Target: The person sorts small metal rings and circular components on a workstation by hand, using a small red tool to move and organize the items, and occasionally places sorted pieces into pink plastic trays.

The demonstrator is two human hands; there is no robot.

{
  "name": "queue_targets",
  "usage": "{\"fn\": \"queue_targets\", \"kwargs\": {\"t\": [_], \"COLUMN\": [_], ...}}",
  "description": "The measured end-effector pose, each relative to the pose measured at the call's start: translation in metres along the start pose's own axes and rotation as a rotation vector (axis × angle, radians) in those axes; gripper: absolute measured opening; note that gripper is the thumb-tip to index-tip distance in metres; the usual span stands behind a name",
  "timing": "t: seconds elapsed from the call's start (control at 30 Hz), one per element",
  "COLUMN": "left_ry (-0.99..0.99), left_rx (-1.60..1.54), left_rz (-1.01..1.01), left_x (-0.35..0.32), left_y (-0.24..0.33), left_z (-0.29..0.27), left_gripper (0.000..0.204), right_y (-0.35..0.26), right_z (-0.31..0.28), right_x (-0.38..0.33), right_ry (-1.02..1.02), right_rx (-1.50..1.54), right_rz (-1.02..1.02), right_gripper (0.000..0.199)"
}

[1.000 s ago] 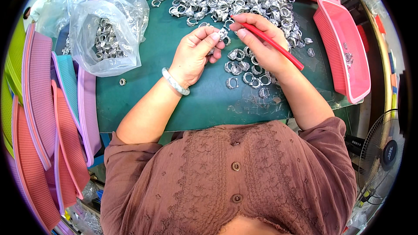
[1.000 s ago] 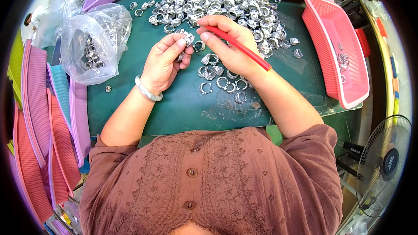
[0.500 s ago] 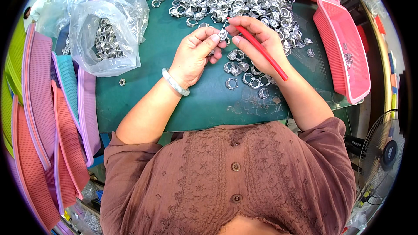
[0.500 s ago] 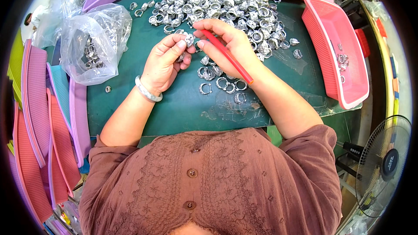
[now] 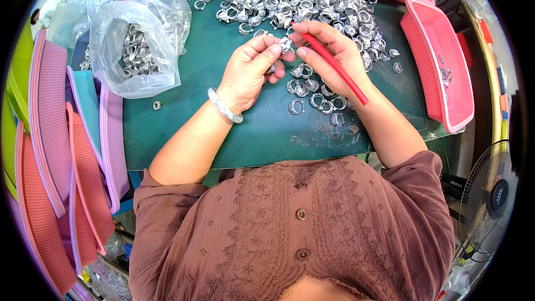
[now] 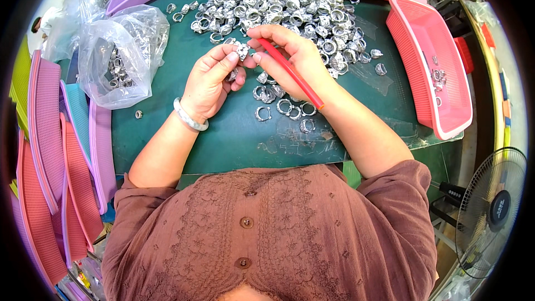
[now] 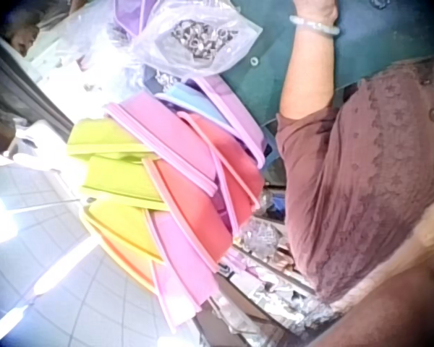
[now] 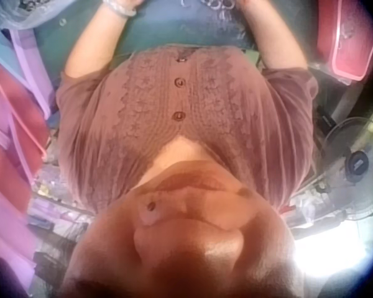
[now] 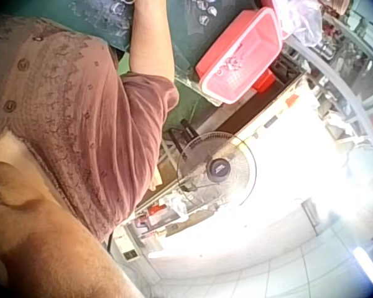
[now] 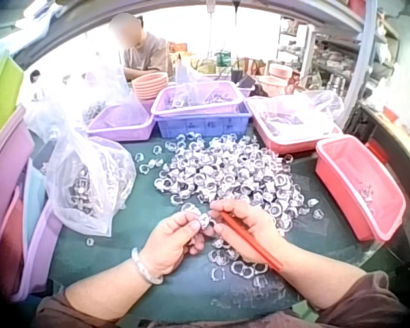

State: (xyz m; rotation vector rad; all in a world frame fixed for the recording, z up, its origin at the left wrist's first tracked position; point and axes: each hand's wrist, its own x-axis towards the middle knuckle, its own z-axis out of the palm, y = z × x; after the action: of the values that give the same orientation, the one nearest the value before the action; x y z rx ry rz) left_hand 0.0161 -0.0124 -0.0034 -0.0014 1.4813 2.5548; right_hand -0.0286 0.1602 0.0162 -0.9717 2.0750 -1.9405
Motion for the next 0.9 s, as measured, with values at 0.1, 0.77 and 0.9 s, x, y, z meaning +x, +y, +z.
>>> {"fn": "queue_targets", "kwargs": {"t": [0.1,0.77,0.9], "left_ry": [-0.002,0.002,-0.008], "left_rx": [0.004,0.134,0.130], "left_rz": [0.009,0.052,0.063], "left_x": [0.0003,-0.0004,0.0000], "left_y": [-0.0012,-0.0057,-0.0067], "left_z": [-0.0009,-0.0031,-0.0036], "left_gripper": [0.011,0.012,0.012], "right_y": [-0.0005,0.0007,0.0010], "right_z": [-0.0001,0.0009,0.0005], "right_x": [0.0000,0.0007,0.0007], "right_ry": [-0.001,0.010,0.014], "right_rx": [0.000,0.004,-0.004], "right_rz": [0.001,0.005,-0.002], "right_gripper": [0.034,0.035,0.035]}}
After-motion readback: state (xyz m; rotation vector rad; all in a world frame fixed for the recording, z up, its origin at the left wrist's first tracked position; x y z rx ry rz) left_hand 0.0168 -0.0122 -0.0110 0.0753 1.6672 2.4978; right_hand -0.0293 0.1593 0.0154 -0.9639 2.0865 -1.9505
